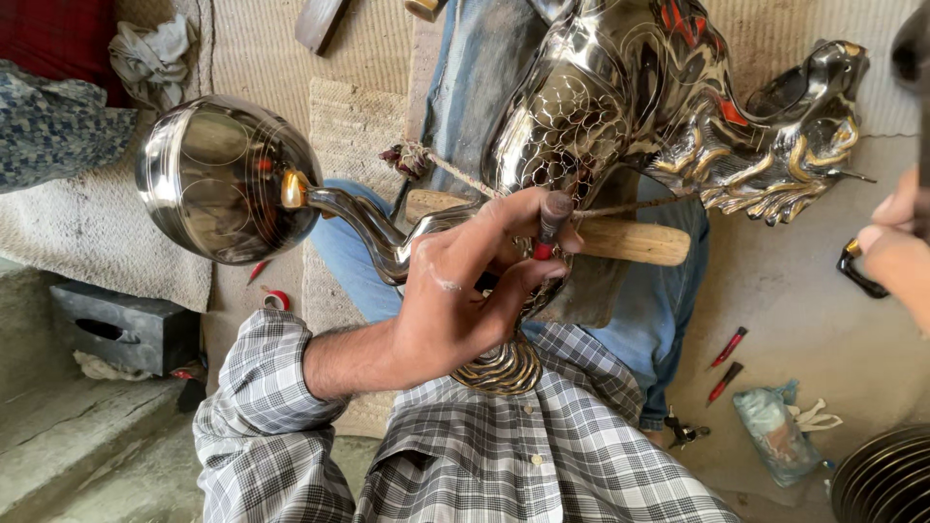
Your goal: The person sits on the floor and uses a chisel and hammer to engrave a decorative pattern onto a polished metal object. They repeatedly position the chisel and strike it with the hammer to create fine lines on the surface.
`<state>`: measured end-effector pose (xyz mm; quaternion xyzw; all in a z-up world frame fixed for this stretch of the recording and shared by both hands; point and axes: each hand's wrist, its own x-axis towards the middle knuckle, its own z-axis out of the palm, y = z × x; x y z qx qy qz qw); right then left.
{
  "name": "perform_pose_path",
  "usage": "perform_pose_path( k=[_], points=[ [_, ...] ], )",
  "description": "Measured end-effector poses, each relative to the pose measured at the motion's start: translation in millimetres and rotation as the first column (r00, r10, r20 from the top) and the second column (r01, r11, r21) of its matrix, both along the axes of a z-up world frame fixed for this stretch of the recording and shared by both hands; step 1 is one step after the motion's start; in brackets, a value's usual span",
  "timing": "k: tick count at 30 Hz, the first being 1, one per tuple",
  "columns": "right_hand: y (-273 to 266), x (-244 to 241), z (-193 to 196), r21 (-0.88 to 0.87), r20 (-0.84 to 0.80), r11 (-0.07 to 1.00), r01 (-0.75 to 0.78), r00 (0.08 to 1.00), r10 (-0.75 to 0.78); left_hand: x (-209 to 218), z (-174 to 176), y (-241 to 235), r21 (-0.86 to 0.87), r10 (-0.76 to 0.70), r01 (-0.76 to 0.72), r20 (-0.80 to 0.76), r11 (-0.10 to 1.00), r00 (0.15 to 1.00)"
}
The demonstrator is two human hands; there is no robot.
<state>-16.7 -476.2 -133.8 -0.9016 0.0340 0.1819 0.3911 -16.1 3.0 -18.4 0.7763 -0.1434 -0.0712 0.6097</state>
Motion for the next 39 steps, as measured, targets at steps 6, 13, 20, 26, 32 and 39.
perform_pose_path(
  k=[6, 13, 20, 26, 32, 39],
  points=[
    [16, 14, 14, 0.050, -0.071, 0.996, -0.071, 0.995, 0.074, 0, -4, -2, -0.030, -0.001, 0.003, 0.072, 1.000, 0.997],
    [92, 77, 99, -0.292, -0.029, 0.728, -0.620, 0.766, 0.642, -7, -4, 0, -0.028, 0.020, -0.019, 0.012, 0.999, 1.000],
    [127, 91, 124, -0.562, -0.213, 0.525, -0.640, 0.725, 0.655, -8, -9, -4, 0.015, 0.103, -0.103, 0.042, 0.995, 0.994],
    [113, 65, 109, -0.013, 0.121, 0.912, -0.410, 0.905, 0.408, 4, 0, 0, 0.024, -0.016, 0.017, -0.058, 1.000, 0.998],
    [99, 18, 103, -0.156, 0.106, 0.907, -0.390, 0.907, 0.408, 25, -10, -6, 0.091, -0.211, 0.198, 0.169, 0.976, 0.963],
    [112, -34, 91, -0.223, 0.040, 0.970, -0.102, 0.993, 0.113, 46, 1, -8, 0.188, -0.429, 0.403, 0.130, 0.896, 0.894]
  ],
)
